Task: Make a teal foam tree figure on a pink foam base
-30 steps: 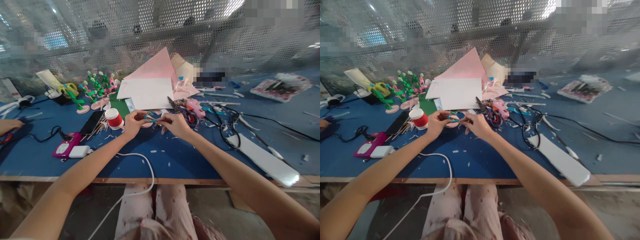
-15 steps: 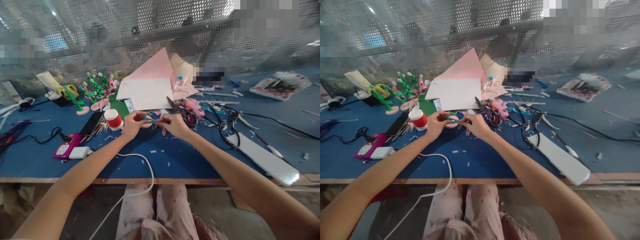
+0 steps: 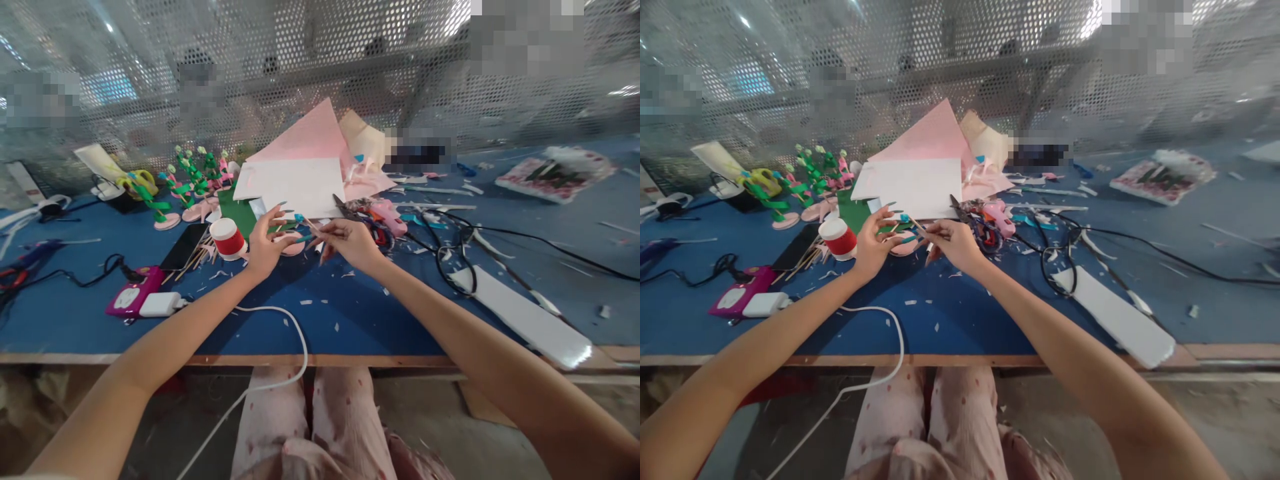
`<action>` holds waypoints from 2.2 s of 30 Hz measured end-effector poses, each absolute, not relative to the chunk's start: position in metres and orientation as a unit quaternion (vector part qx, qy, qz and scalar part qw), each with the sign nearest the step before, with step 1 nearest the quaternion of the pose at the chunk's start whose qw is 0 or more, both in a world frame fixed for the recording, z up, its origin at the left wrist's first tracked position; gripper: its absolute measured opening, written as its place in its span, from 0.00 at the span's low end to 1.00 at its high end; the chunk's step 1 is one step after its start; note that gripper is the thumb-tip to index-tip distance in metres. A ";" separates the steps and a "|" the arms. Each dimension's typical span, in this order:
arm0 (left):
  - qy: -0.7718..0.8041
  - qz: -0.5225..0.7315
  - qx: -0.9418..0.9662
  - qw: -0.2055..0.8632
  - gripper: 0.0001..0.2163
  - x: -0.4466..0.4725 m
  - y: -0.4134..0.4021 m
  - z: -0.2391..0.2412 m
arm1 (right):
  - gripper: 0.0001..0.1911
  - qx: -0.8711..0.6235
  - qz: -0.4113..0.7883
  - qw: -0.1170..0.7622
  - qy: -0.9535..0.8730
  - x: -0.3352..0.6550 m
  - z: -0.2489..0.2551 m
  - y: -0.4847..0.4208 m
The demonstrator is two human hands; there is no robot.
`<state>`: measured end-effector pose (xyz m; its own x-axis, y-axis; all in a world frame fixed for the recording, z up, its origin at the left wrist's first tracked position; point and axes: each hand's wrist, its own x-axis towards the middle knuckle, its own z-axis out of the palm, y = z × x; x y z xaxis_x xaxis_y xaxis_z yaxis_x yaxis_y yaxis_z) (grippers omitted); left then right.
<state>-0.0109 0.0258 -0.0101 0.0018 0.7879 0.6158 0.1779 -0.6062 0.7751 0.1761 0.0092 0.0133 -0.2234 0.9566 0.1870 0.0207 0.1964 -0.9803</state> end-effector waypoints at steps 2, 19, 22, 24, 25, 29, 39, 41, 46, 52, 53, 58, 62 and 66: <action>0.370 0.609 0.684 0.156 0.28 -0.014 0.027 -0.008 | 0.26 -0.405 0.520 0.477 -0.581 0.174 0.015 0.008; 0.300 0.555 0.771 -0.085 0.15 -0.017 0.018 0.002 | 0.24 -0.387 0.579 0.387 -0.605 0.164 0.019 -0.002; 0.298 0.557 0.770 -0.096 0.13 -0.016 0.017 0.003 | 0.21 -0.394 0.573 0.375 -0.613 0.163 0.020 -0.005; 0.295 0.555 0.771 -0.100 0.12 -0.016 0.017 0.004 | 0.20 -0.397 0.569 0.371 -0.617 0.163 0.019 -0.005; 0.295 0.553 0.772 -0.101 0.12 -0.016 0.017 0.004 | 0.20 -0.397 0.568 0.370 -0.619 0.163 0.019 -0.005; 0.294 0.552 0.773 -0.106 0.10 -0.016 0.018 0.004 | 0.20 -0.398 0.562 0.376 -0.620 0.164 0.019 -0.004; 0.320 0.537 0.777 -0.068 0.09 -0.018 0.020 0.001 | 0.20 -0.401 0.553 0.378 -0.625 0.165 0.017 -0.002; 0.326 0.532 0.779 -0.062 0.09 -0.018 0.020 0.000 | 0.21 -0.399 0.552 0.376 -0.628 0.166 0.017 -0.002; 0.334 0.530 0.779 -0.047 0.10 -0.019 0.020 0.000 | 0.21 -0.402 0.549 0.372 -0.631 0.166 0.017 -0.002; 0.340 0.518 0.785 -0.027 0.10 -0.019 0.022 -0.002 | 0.21 -0.402 0.551 0.369 -0.632 0.166 0.014 -0.001; 0.339 0.518 0.785 -0.025 0.10 -0.019 0.022 -0.002 | 0.21 -0.401 0.550 0.367 -0.633 0.167 0.014 0.000; 0.330 0.520 0.787 -0.036 0.10 -0.019 0.023 -0.001 | 0.20 -0.398 0.554 0.377 -0.627 0.167 0.013 0.000; 0.296 0.519 0.800 -0.057 0.07 -0.018 0.022 0.002 | 0.19 -0.406 0.556 0.385 -0.614 0.166 0.014 0.000; 0.293 0.521 0.800 -0.054 0.08 -0.018 0.022 0.003 | 0.18 -0.414 0.557 0.388 -0.607 0.165 0.015 -0.001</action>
